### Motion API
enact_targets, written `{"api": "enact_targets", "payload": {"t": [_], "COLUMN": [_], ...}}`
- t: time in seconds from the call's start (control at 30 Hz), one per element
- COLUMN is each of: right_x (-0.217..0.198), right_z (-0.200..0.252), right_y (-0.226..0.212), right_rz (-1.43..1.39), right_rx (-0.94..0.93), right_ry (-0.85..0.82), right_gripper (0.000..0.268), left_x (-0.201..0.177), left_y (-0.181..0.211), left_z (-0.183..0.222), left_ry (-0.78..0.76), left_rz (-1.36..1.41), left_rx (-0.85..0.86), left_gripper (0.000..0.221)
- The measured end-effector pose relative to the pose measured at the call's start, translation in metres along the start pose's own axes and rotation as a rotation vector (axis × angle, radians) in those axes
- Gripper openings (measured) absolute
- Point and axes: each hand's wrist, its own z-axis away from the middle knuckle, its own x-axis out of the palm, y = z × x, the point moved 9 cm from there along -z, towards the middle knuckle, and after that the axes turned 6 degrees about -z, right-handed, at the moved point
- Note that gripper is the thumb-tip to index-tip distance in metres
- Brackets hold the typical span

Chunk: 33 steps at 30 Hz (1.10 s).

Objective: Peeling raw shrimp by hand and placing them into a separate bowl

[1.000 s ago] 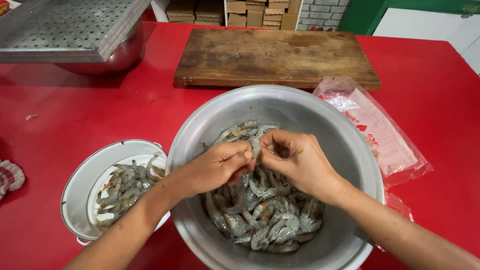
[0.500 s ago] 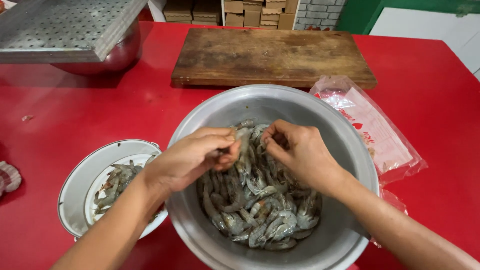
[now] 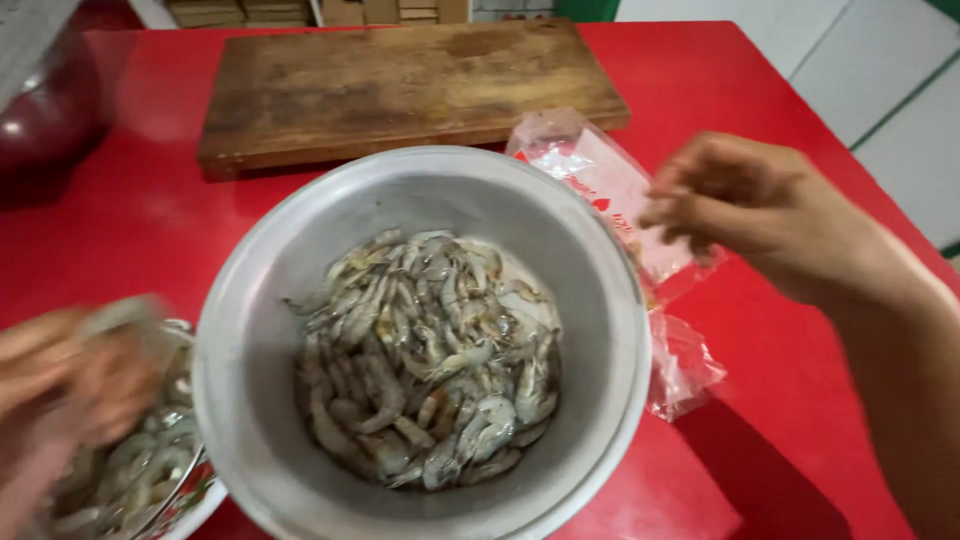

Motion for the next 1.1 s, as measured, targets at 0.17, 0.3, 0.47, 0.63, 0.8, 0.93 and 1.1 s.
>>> {"api": "enact_targets", "payload": {"t": [0.17,0.3,0.47,0.63,0.8,0.93,1.1], "right_x": [-0.073,-0.060,-0.029,0.024,-0.002,0.024,0.014], "right_z": [0.058,0.078,0.038,0.009,-0.003,0.019,0.075], "right_y": [0.090,0.177,0.208,0.111,0.133,0.100,0.115], "right_rz": [-0.102,-0.423,-0.704,-0.491,0.301,0.303,1.018], "right_rx": [0.136,0.513,0.400,0.150,-0.129,0.492,-0.350], "right_ry": [0.247,0.385,0.466,0.515,0.461,0.461,0.337], "right_gripper": [0.022,0.032,0.015,0.024,0.054,0.075,0.019], "left_x": [-0.207,-0.254,-0.313,-0.288,0.071,0.218,0.332], "left_y": [-0.101,-0.080,-0.106,-0.149,0.142,0.215,0.192], "left_z": [-0.013,0.039,0.189,0.314,0.261,0.196,0.110], "left_ry": [0.118,0.254,0.497,0.722,0.773,0.546,0.063], "left_rz": [-0.134,-0.242,-0.392,-0.534,-1.253,-1.540,-1.517], "left_rx": [-0.036,-0.079,-0.172,-0.253,0.035,0.441,0.546], "left_gripper": [0.024,0.025,0.027,0.028,0.027,0.015,0.018]}}
